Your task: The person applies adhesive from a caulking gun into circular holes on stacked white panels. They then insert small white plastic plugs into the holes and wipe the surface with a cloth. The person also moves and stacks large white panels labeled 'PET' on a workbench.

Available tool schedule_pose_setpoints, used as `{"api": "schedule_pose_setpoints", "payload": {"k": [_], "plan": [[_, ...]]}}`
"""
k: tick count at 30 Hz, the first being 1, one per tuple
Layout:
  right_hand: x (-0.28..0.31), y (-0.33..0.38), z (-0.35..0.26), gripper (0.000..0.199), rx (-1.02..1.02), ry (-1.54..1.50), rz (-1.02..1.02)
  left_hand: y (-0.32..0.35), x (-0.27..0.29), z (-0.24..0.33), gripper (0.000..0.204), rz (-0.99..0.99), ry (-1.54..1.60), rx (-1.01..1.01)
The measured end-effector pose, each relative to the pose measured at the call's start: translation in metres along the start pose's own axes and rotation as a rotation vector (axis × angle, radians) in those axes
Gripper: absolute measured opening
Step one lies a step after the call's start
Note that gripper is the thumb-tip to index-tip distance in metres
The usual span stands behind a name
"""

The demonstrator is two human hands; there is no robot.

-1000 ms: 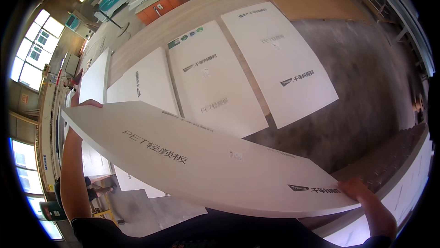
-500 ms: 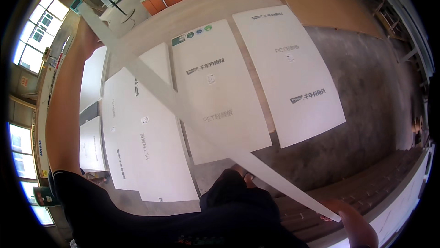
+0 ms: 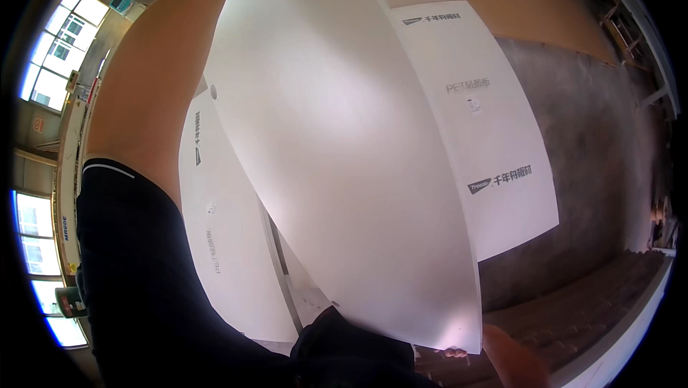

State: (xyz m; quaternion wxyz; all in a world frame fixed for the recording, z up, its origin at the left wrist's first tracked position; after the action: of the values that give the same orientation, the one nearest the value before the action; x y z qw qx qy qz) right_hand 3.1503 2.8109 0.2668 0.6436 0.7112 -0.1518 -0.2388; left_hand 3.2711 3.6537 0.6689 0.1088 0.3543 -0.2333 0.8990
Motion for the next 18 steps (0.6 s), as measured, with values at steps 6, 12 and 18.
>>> {"api": "schedule_pose_setpoints", "payload": {"k": [6, 12, 18], "plan": [[-0.020, -0.038, -0.025, 0.050, 0.080, -0.185, 0.021, -0.018, -0.113, -0.018, 0.089, -0.066, -0.362, -0.126], [-0.035, -0.068, -0.049, 0.049, 0.131, -0.334, 0.042, -0.018, -0.203, -0.048, 0.085, -0.169, -0.516, -0.080], [-0.043, -0.092, -0.068, 0.047, 0.148, -0.422, 0.049, 0.008, -0.255, -0.110, 0.096, -0.336, -0.696, 0.011]]}}
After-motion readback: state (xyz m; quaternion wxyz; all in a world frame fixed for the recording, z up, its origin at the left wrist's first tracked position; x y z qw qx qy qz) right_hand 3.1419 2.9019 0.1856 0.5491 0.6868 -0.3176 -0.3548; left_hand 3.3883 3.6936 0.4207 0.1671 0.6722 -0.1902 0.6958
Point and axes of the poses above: each hand's wrist, its own y-axis away from the middle knuckle, its own x-axis out of the back of the hand, z = x × y, the point moved 10 cm from there along -y, towards the middle knuckle, and after that the axes turned 1 degree about x, right-handed, at the moved point
